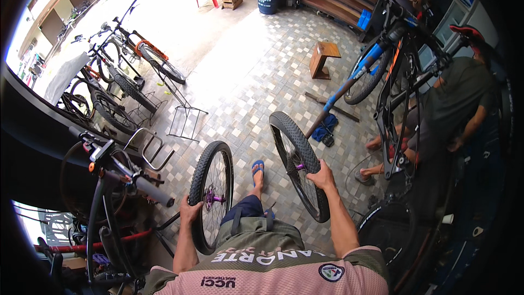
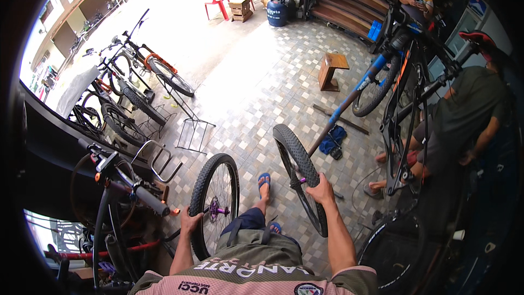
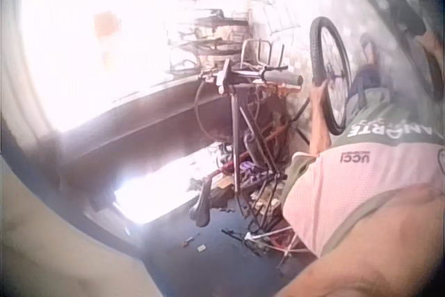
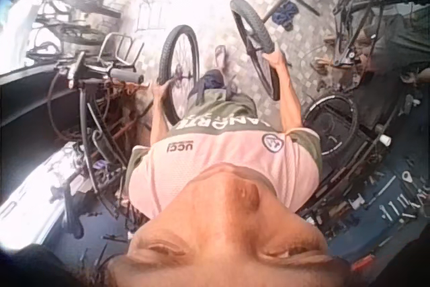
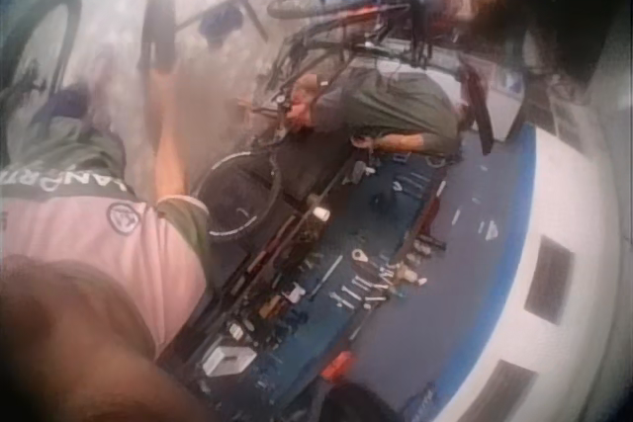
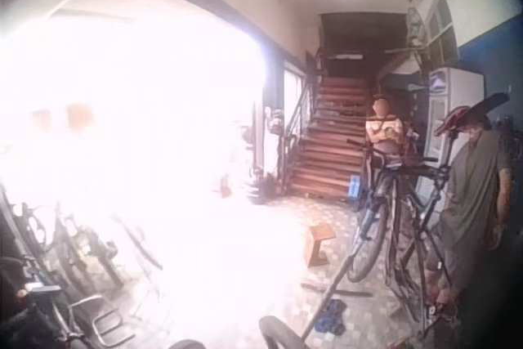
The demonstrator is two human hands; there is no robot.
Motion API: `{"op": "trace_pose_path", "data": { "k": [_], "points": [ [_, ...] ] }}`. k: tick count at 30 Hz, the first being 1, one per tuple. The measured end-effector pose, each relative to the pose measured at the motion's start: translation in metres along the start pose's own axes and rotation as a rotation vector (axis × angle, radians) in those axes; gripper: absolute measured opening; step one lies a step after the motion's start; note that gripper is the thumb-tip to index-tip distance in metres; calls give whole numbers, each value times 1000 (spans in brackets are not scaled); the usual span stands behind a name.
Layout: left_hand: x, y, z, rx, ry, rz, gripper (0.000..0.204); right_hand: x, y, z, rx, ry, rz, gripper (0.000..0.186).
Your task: The person removes a bicycle wheel from a bike, carries it to a tiled area, and sits on the floor to remove the tire from the rim by hand. The person manipulates the tire bead and inner tube around the rim throughout the clip.
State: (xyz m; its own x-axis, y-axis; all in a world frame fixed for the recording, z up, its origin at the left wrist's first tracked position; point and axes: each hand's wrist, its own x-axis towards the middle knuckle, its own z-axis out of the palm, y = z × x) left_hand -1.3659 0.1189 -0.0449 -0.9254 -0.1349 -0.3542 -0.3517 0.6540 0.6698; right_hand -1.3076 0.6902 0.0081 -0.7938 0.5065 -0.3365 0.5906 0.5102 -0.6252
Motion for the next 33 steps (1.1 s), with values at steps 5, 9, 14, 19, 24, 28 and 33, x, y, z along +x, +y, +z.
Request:
{"op": "trace_pose_path", "data": {
  "k": [5,9,14,19,24,28,33],
  "points": [
    [81,72,42,-93,73,-91,68,166,-64,-21,62,10,-51,80],
    [144,108,69,-179,78,-162,67,272,-106,-41,1,86,-44,83],
    [256,182,69,-341,-103,-258,57,397,-138,-61,42,117,-79,85],
    [393,252,74,-346,-280,-427,43,521,-189,-80,161,84,38,82],
    [538,339,94,-303,-290,-432,44,660,-209,-87,212,79,132,80],
    [645,432,116,-520,-401,-573,37,751,-240,-123,299,90,247,77],
    [789,530,155,-453,-521,-276,30,873,-258,-165,300,230,261,84]
  ]
}}
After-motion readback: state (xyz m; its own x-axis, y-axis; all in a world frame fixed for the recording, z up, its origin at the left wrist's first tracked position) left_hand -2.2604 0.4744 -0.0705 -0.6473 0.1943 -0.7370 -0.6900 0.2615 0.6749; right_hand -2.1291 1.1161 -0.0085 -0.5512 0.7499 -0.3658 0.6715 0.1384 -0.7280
